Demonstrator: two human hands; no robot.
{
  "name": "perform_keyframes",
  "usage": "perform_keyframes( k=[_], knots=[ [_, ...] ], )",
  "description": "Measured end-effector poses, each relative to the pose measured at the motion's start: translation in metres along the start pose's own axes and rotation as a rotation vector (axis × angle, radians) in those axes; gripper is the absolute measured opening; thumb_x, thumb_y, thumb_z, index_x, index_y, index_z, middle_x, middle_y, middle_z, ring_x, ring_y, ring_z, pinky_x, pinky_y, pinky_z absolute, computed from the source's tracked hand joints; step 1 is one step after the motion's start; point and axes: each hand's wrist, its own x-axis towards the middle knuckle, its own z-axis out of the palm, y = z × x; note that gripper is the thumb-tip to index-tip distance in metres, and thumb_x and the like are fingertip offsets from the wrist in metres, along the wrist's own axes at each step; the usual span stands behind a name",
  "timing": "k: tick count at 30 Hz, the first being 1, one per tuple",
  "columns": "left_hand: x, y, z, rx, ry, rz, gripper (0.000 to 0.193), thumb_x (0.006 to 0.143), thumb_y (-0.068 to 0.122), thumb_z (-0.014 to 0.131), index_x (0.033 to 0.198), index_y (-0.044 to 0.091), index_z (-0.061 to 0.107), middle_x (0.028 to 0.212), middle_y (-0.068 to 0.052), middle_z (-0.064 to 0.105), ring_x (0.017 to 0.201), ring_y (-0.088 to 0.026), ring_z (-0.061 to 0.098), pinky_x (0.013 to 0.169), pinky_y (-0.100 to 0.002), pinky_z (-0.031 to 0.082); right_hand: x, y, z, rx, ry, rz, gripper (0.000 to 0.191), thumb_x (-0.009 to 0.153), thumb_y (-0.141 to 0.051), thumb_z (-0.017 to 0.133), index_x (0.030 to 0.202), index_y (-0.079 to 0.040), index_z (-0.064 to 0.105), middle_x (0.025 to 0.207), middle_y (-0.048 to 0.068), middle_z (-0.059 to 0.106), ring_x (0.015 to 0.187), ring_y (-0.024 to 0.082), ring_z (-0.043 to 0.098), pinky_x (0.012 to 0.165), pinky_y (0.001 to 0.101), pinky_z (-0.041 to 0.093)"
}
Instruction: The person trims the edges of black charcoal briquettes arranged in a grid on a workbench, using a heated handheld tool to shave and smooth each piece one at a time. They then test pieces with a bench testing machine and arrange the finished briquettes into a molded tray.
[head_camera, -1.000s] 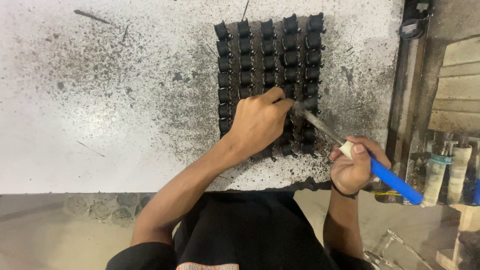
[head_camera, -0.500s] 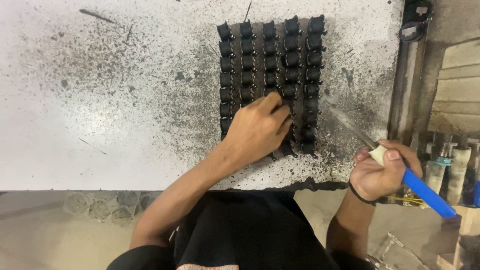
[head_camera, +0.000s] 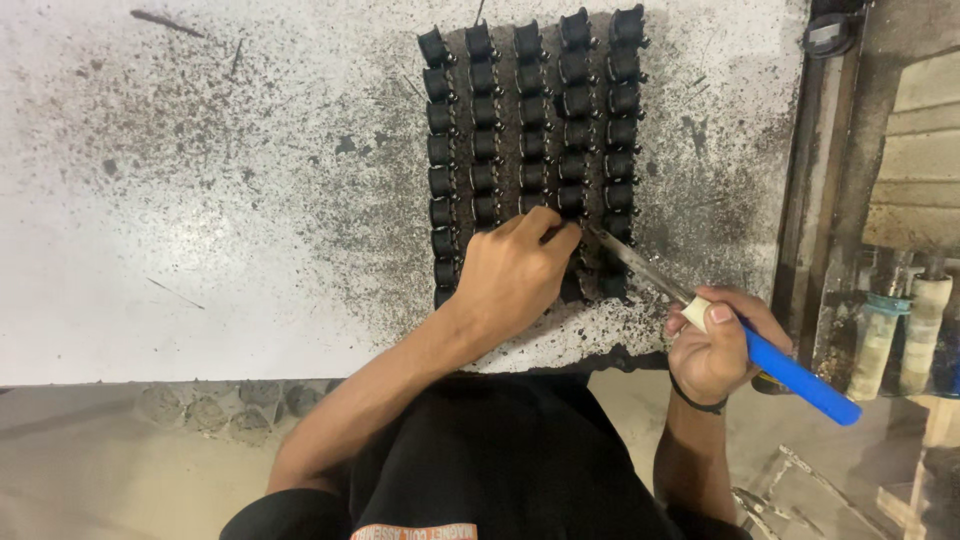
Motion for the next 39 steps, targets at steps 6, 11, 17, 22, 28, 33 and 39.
perform_keyframes(
  k=[6,11,17,22,28,33,39],
  knots=[
    [0.004,-0.002,0.005,0.018,-0.084,0.023,0.022,0.080,0.001,0.067,0.102,0.000,0.070,0.097,-0.014,0.060,0.080,-0.029,0.071,0.060,-0.040,0.058,-0.001,-0.003,0.001,-0.022,-0.013,0.020,0.029,0.098,-0.019,0.069,0.098,0.010,0.065,0.082,0.020,0.063,0.051,0.024,0.057,0.047,0.0327,0.048],
    [0.002,0.000,-0.004,-0.083,-0.052,0.021,0.027,0.081,-0.001,0.067,0.108,-0.002,0.073,0.096,-0.016,0.061,0.073,-0.029,0.070,0.057,-0.038,0.058,0.003,0.001,0.001,0.055,0.065,0.116,0.026,0.097,-0.017,0.068,0.097,0.008,0.065,0.079,0.018,0.061,0.049,0.024,0.055,0.045,0.0332,0.048],
    [0.005,-0.006,-0.007,-0.154,-0.071,-0.040,0.023,0.087,0.000,0.069,0.109,0.000,0.074,0.100,-0.015,0.066,0.070,-0.031,0.071,0.059,-0.039,0.059,-0.003,-0.003,0.004,0.002,0.005,0.043,0.027,0.099,-0.017,0.068,0.096,0.010,0.065,0.081,0.018,0.061,0.053,0.025,0.056,0.048,0.0328,0.049],
    [0.003,-0.006,-0.005,-0.128,-0.049,-0.028,0.023,0.083,0.001,0.068,0.105,0.001,0.074,0.099,-0.015,0.066,0.073,-0.033,0.071,0.061,-0.042,0.059,-0.005,-0.007,0.005,-0.068,0.016,0.017,0.029,0.097,-0.017,0.067,0.093,0.012,0.065,0.081,0.020,0.063,0.053,0.026,0.057,0.048,0.0325,0.048],
    [0.003,-0.002,0.000,-0.013,-0.047,-0.031,0.020,0.080,0.003,0.066,0.099,0.002,0.073,0.094,-0.013,0.064,0.076,-0.031,0.071,0.058,-0.043,0.056,-0.002,-0.004,0.005,0.021,0.041,-0.027,0.026,0.098,-0.016,0.068,0.100,0.010,0.063,0.083,0.021,0.063,0.054,0.026,0.056,0.049,0.0339,0.049],
    [0.002,-0.003,0.002,-0.029,-0.005,-0.019,0.023,0.079,0.002,0.065,0.101,0.002,0.074,0.095,-0.012,0.064,0.074,-0.030,0.071,0.057,-0.042,0.055,-0.003,-0.004,0.006,0.001,0.015,-0.038,0.027,0.098,-0.015,0.067,0.097,0.011,0.064,0.083,0.021,0.063,0.054,0.026,0.058,0.048,0.0334,0.049],
    [0.010,-0.005,0.002,-0.031,-0.062,-0.043,0.017,0.082,0.001,0.066,0.097,0.002,0.073,0.092,-0.012,0.064,0.070,-0.029,0.070,0.054,-0.041,0.055,0.000,-0.007,0.004,-0.099,-0.123,-0.089,0.026,0.096,-0.014,0.066,0.101,0.012,0.066,0.075,0.019,0.063,0.051,0.024,0.060,0.045,0.0315,0.049]
  ],
)
